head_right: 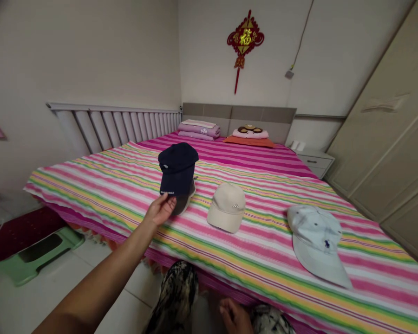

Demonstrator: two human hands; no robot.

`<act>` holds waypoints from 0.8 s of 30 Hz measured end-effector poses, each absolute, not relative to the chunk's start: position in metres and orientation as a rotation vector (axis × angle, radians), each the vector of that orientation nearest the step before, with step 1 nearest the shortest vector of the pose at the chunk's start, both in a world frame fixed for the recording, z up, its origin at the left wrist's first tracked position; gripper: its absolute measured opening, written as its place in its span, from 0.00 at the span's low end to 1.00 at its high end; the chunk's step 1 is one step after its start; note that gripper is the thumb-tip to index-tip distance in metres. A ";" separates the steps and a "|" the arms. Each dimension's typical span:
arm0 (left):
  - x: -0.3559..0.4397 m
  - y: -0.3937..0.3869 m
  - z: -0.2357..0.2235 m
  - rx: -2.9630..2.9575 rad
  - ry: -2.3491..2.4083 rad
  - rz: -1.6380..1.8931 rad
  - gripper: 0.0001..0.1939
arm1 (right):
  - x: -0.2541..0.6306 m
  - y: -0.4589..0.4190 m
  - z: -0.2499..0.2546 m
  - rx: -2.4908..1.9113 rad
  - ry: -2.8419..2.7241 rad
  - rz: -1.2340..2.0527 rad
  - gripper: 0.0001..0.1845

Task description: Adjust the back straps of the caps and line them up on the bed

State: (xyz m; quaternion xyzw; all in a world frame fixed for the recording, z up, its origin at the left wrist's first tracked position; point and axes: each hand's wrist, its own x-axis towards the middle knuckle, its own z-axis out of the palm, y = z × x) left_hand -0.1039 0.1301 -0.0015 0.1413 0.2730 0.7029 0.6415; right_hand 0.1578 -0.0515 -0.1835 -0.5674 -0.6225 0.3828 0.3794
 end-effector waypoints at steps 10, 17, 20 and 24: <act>-0.038 -0.008 -0.101 0.372 0.372 0.988 0.15 | 0.136 0.015 -0.023 -0.658 -1.019 1.632 0.33; -0.042 -0.030 -0.130 0.423 0.257 0.766 0.20 | 0.126 0.005 -0.021 -0.618 -0.881 1.731 0.26; -0.054 -0.017 -0.129 0.355 0.241 0.834 0.18 | 0.133 -0.008 -0.024 -0.681 -0.899 1.748 0.29; -0.064 0.007 -0.113 0.303 0.350 0.878 0.14 | 0.145 -0.020 -0.026 -0.763 -0.885 1.737 0.25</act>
